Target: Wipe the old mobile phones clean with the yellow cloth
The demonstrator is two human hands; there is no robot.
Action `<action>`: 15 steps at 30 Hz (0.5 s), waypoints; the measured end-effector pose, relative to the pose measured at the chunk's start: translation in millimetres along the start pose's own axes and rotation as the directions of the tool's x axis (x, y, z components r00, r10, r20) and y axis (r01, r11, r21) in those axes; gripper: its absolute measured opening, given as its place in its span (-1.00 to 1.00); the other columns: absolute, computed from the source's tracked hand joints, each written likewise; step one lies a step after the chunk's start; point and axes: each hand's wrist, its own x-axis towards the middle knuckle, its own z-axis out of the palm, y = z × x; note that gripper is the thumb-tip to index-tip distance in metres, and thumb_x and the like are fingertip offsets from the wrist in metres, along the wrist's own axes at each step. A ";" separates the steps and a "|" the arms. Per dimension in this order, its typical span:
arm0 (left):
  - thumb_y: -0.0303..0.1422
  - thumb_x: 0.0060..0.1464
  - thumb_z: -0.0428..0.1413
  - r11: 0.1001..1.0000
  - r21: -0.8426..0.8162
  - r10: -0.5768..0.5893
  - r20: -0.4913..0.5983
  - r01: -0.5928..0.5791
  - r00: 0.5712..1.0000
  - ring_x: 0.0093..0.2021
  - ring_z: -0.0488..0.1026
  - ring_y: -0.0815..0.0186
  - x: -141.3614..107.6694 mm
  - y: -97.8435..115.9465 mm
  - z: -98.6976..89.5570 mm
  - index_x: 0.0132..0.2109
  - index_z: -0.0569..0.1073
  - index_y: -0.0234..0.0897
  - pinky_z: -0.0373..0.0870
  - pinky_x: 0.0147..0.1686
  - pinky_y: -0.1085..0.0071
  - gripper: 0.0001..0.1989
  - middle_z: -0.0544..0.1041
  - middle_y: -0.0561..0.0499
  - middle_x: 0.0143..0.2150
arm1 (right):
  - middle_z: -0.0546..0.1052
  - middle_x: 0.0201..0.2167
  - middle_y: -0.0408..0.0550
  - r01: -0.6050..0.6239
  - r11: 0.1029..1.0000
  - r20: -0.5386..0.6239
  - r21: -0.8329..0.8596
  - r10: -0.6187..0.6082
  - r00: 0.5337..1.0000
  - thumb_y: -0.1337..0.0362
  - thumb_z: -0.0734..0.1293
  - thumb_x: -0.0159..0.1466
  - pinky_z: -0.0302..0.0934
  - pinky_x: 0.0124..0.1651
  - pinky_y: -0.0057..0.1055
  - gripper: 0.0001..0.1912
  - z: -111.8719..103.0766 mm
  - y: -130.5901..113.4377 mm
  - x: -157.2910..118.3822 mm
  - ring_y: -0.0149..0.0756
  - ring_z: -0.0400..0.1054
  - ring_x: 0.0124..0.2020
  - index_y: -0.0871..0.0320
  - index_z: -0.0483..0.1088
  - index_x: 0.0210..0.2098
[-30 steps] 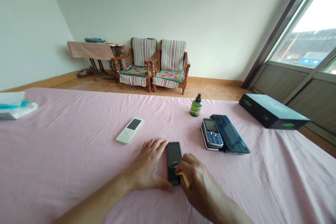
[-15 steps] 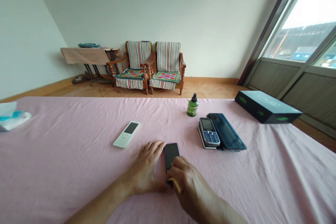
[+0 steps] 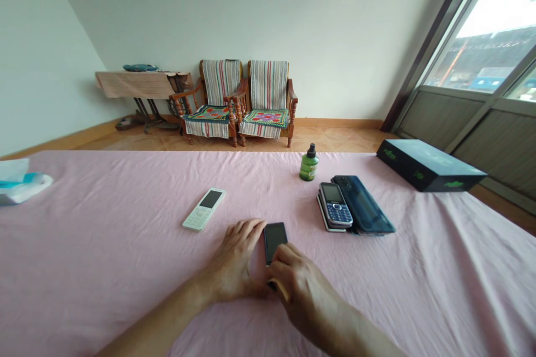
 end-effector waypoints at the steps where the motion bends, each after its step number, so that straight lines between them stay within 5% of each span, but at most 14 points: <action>1: -0.07 -0.40 0.36 1.000 -0.003 -0.003 0.006 0.003 1.000 0.21 0.16 -0.08 0.0 0.3 -0.5 0.26 0.12 -0.22 0.07 0.19 0.02 0.06 0.23 -0.19 0.23 | 0.42 -0.35 -0.06 -0.011 1.000 -0.002 0.008 0.011 1.000 0.61 0.22 0.20 0.12 -0.30 -0.46 -0.75 -2.2 0.6 -0.5 -0.34 0.26 -0.30 0.19 0.43 -0.42; 5: 0.01 -0.52 0.39 1.000 -0.021 -0.012 0.018 0.013 1.000 0.21 0.16 -0.11 -0.1 -1.0 -1.5 0.26 0.11 -0.17 0.08 0.17 -0.01 0.16 0.23 -0.17 0.22 | 0.42 -0.37 -0.10 -0.067 0.997 -0.021 0.038 0.068 0.997 0.67 0.23 0.11 0.11 -0.31 -0.48 -0.73 -13.3 5.6 -2.9 -0.37 0.27 -0.32 0.19 0.40 -0.45; 15: 0.05 -0.38 0.33 1.000 -0.015 -0.004 0.006 0.004 1.000 0.20 0.17 -0.11 -0.3 -1.8 -0.1 0.28 0.10 -0.19 0.08 0.17 -0.03 0.09 0.22 -0.20 0.23 | 0.41 -0.37 -0.10 -0.028 0.999 0.021 0.035 0.027 0.999 0.62 0.22 0.18 0.13 -0.30 -0.49 -0.73 -11.5 2.7 -2.1 -0.36 0.28 -0.32 0.17 0.43 -0.44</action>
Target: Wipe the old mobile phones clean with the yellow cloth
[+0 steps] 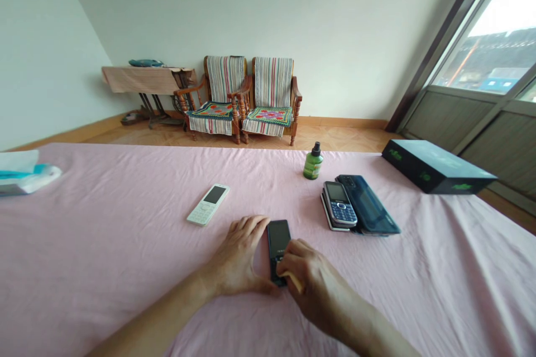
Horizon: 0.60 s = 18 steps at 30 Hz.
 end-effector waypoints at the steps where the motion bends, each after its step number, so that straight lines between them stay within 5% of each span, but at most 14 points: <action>1: 0.08 -0.38 0.32 1.000 0.004 -0.001 0.009 0.000 1.000 0.21 0.16 -0.12 0.2 -0.5 -0.1 0.28 0.10 -0.20 0.07 0.18 -0.04 0.09 0.22 -0.21 0.23 | 0.41 -0.38 -0.10 -0.025 1.000 -0.014 -0.004 0.025 1.000 0.65 0.22 0.13 0.13 -0.31 -0.48 -0.72 -4.3 3.7 -1.5 -0.36 0.28 -0.33 0.18 0.42 -0.44; 7: 0.19 -0.34 0.25 1.000 0.019 0.011 0.053 -0.012 0.999 0.22 0.13 -0.15 0.6 -0.9 -3.1 0.29 0.08 -0.23 0.02 0.19 -0.09 0.11 0.19 -0.24 0.25 | 0.41 -0.40 -0.08 -0.055 0.998 -0.116 0.015 0.057 0.992 0.64 0.20 0.11 0.16 -0.29 -0.43 -0.70 -23.2 20.5 -3.7 -0.33 0.30 -0.35 0.19 0.45 -0.38; 18: 0.17 -0.38 0.28 1.000 0.002 -0.001 0.031 0.001 1.000 0.20 0.16 -0.14 0.6 2.2 -4.3 0.28 0.11 -0.18 0.04 0.17 -0.06 0.11 0.22 -0.20 0.23 | 0.41 -0.41 -0.09 -0.065 0.998 -0.076 0.003 0.065 0.995 0.63 0.21 0.11 0.16 -0.33 -0.46 -0.72 -11.2 14.4 -2.7 -0.34 0.31 -0.36 0.17 0.44 -0.42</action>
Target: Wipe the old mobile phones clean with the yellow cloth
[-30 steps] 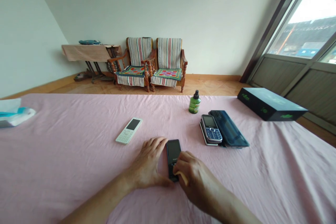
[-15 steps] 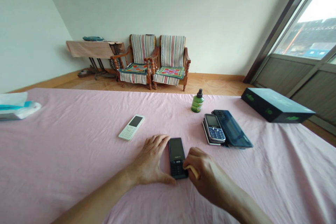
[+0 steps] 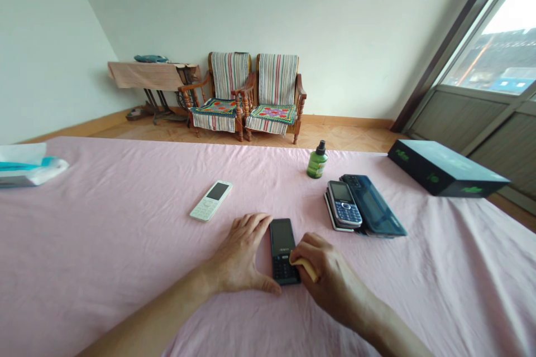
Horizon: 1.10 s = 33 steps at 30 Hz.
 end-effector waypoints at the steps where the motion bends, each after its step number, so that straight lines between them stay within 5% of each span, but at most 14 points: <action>1: 0.17 -0.38 0.28 1.000 0.000 -0.001 0.002 0.001 1.000 0.20 0.16 -0.14 0.1 0.5 -0.3 0.28 0.11 -0.18 0.04 0.17 -0.06 0.10 0.22 -0.20 0.23 | 0.41 -0.40 -0.08 -0.006 1.000 0.000 -0.016 0.006 1.000 0.63 0.22 0.10 0.16 -0.33 -0.46 -0.72 0.5 -0.5 0.1 -0.33 0.31 -0.36 0.17 0.44 -0.42; 8: 0.14 -0.36 0.28 1.000 0.009 0.007 0.007 -0.007 1.000 0.19 0.17 -0.12 0.6 0.8 -1.5 0.27 0.12 -0.25 0.07 0.17 -0.02 0.09 0.22 -0.22 0.23 | 0.40 -0.43 -0.08 -0.027 0.998 0.048 -0.054 0.030 0.998 0.59 0.24 0.20 0.13 -0.34 -0.46 -0.73 0.1 -2.5 -1.1 -0.33 0.29 -0.35 0.16 0.47 -0.46; 25: 0.02 -0.42 0.34 1.000 0.008 0.005 -0.020 -0.005 1.000 0.21 0.15 -0.11 -1.3 0.8 4.7 0.28 0.07 -0.22 0.06 0.18 -0.04 0.13 0.20 -0.22 0.24 | 0.39 -0.41 -0.12 0.174 0.984 0.043 -0.020 -0.173 0.984 0.54 0.28 0.22 0.11 -0.33 -0.47 -0.78 22.4 -17.6 9.1 -0.35 0.26 -0.33 0.14 0.46 -0.42; 30: 0.16 -0.49 0.31 0.995 0.027 -0.094 0.044 0.093 0.995 0.29 -0.01 -0.25 -0.9 3.6 4.7 0.35 -0.12 -0.28 -0.06 0.20 -0.17 0.33 0.03 -0.33 0.33 | 0.43 -0.34 -0.06 0.080 0.980 -0.153 0.183 -0.052 0.987 0.49 0.22 0.27 0.21 -0.29 -0.46 -0.77 11.7 0.9 11.3 -0.35 0.34 -0.32 0.14 0.49 -0.26; 33: 0.16 -0.43 0.30 0.998 0.009 -0.056 0.046 0.055 0.997 0.27 0.03 -0.23 -0.3 6.7 1.8 0.37 -0.21 -0.29 -0.05 0.19 -0.16 0.35 0.09 -0.34 0.31 | 0.45 -0.36 -0.06 0.019 0.978 -0.292 0.206 0.043 0.956 0.43 0.25 0.26 0.24 -0.30 -0.44 -0.82 8.6 13.2 12.5 -0.32 0.37 -0.34 0.15 0.49 -0.28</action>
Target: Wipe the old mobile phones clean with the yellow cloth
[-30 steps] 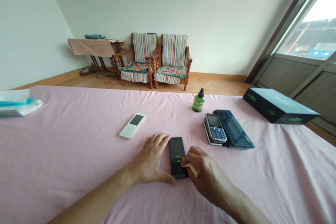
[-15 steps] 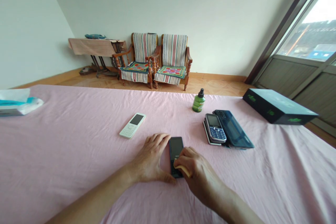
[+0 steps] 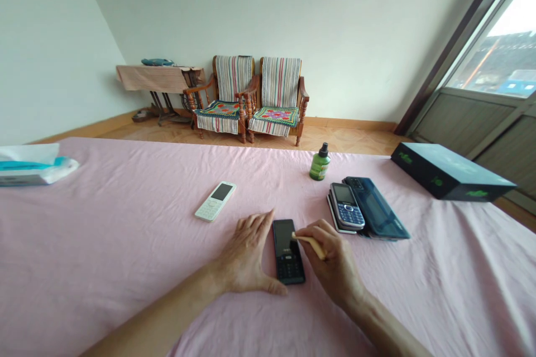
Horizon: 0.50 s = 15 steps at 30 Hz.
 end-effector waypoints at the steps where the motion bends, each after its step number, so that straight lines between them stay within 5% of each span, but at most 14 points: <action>1: 0.14 -0.41 0.31 1.000 -0.009 0.022 -0.009 -0.022 1.000 0.26 0.05 -0.21 0.1 1.0 -0.7 0.37 -0.25 -0.28 -0.04 0.19 -0.15 0.35 0.12 -0.33 0.29 | 0.45 -0.37 -0.06 -0.003 1.000 -0.041 -0.010 0.003 0.999 0.40 0.25 0.26 0.25 -0.31 -0.44 -0.83 -0.5 3.0 0.4 -0.32 0.38 -0.35 0.14 0.49 -0.29; 7: 0.01 -0.36 0.35 0.995 -0.027 0.093 -0.082 -0.096 0.992 0.28 0.04 -0.17 0.3 3.0 -0.5 0.37 -0.27 -0.21 -0.03 0.22 -0.09 0.31 0.07 -0.26 0.32 | 0.46 -0.37 -0.05 0.037 0.998 -0.153 -0.047 -0.044 0.987 0.36 0.23 0.27 0.27 -0.32 -0.43 -0.82 0.7 10.5 -0.8 -0.30 0.39 -0.34 0.13 0.49 -0.25; 11: -0.11 -0.30 0.37 0.992 0.023 0.126 -0.208 -0.124 0.970 0.29 0.03 -0.12 2.0 -3.2 -3.4 0.37 -0.22 -0.18 0.02 0.23 0.00 0.23 0.07 -0.20 0.33 | 0.46 -0.37 -0.06 0.049 0.997 -0.153 -0.060 -0.057 0.987 0.37 0.24 0.27 0.26 -0.32 -0.44 -0.82 0.8 12.8 -1.7 -0.31 0.39 -0.35 0.12 0.48 -0.25; 15: -0.11 -0.26 0.37 0.994 0.021 0.110 -0.216 -0.108 0.970 0.30 0.02 -0.11 3.8 -9.2 -7.6 0.36 -0.20 -0.18 0.02 0.24 0.00 0.20 0.06 -0.19 0.33 | 0.47 -0.37 -0.05 0.042 0.998 -0.135 -0.053 -0.048 0.990 0.37 0.24 0.27 0.26 -0.32 -0.45 -0.83 1.4 15.3 -1.6 -0.31 0.40 -0.35 0.13 0.49 -0.26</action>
